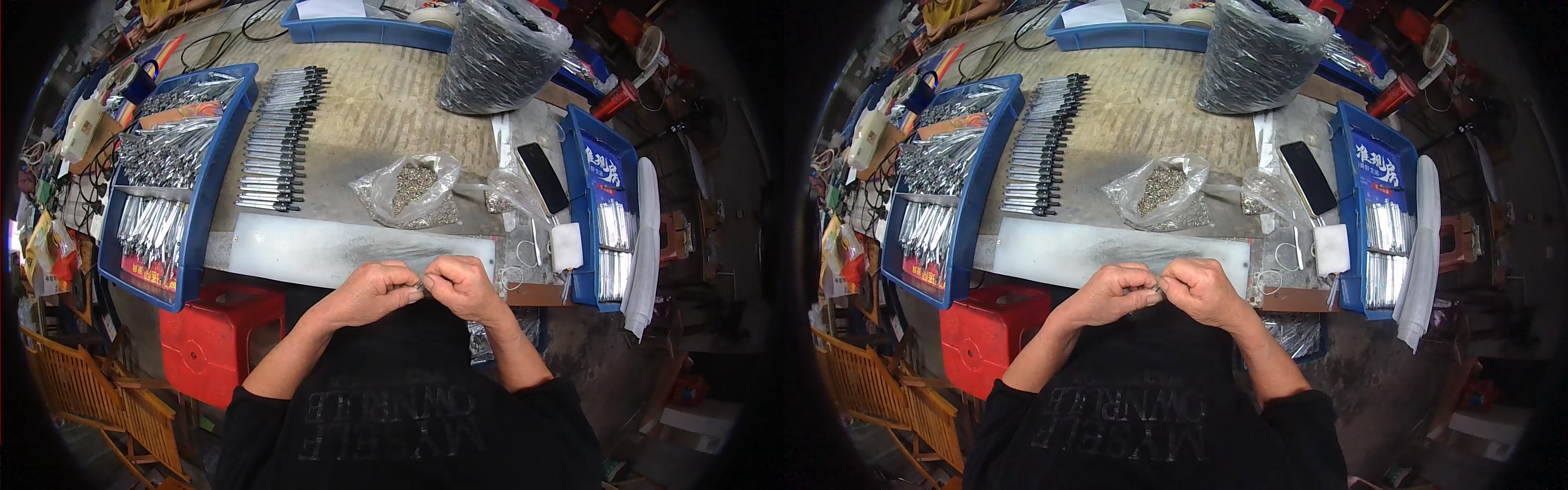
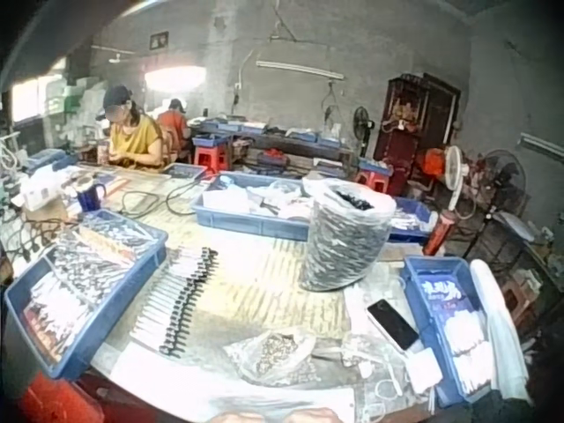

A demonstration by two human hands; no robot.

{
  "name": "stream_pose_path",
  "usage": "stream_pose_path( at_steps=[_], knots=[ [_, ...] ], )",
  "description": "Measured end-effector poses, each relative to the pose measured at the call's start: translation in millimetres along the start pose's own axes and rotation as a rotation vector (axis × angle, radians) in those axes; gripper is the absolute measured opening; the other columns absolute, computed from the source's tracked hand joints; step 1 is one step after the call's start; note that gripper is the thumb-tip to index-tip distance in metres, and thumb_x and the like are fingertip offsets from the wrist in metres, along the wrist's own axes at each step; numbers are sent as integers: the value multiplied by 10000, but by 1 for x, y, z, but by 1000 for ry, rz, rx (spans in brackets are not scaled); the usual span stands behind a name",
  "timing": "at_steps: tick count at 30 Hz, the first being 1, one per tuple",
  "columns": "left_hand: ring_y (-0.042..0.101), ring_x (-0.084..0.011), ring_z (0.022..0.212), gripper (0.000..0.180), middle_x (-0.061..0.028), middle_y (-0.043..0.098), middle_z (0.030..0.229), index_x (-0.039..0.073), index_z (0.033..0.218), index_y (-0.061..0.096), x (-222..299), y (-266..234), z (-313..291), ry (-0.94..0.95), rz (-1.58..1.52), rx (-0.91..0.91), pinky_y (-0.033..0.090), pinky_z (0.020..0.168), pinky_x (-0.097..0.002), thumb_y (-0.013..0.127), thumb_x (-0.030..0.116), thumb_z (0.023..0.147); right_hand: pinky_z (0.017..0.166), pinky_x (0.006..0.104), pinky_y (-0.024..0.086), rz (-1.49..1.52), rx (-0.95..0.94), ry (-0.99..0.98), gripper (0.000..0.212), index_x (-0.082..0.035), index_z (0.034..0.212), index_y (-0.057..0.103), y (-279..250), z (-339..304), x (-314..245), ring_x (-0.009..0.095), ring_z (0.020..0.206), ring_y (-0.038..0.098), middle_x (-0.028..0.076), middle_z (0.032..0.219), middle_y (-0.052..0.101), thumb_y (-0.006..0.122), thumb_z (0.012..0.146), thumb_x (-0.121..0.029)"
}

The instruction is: The person assembles metal components by hand, taking pieces from trays and plastic bags and fitting small metal parts together.

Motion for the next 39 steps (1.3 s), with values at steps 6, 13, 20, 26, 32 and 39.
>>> stream_pose_path(
  at_steps=[6,13,20,26,32,39],
  knots=[
    [522,-218,605,108,-114,525,701,-8,880,554,2,2,6,69,206,307,423,561,-323,599,47,799,472,287,394,58,282,207,126,27,703,538,3,0,15,132,503,484,99,577,533,575,790,-58],
    [533,-257,552,127,-90,493,610,25,821,533,21,-3,9,321,743,535,422,494,-354,623,36,733,461,234,358,339,403,324,175,19,703,543,16,-3,36,32,557,411,-1,573,521,559,836,-94],
    [527,-218,507,119,-64,455,570,61,728,490,5,-21,8,297,910,533,434,455,-335,601,95,757,550,337,436,-237,253,141,185,-2,765,572,-44,50,18,222,590,538,120,661,570,575,819,-179],
    [533,-216,512,106,-61,463,576,58,741,497,-6,-27,6,253,974,519,440,451,-334,591,99,772,581,298,444,-437,766,-91,214,21,830,608,-211,148,-19,140,625,563,124,682,612,586,798,-190],
    [533,-212,511,100,-55,452,570,61,750,504,-7,-25,8,248,963,482,439,448,-331,597,96,752,708,369,462,-821,551,65,229,-41,895,649,-284,239,13,319,812,613,171,837,636,564,751,-199],
    [532,-207,516,95,-53,452,577,62,757,505,-12,-27,6,228,945,490,440,451,-328,594,82,732,754,357,465,-898,-164,486,389,-69,1016,643,-250,271,47,244,875,609,129,964,647,660,653,-208]
  ],
)
Point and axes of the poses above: each hand's wrist, its own z-axis towards the middle knuckle, its own y-axis out of the palm, x = y × z, the point moved 5 cm from there along z, towards the middle knuckle
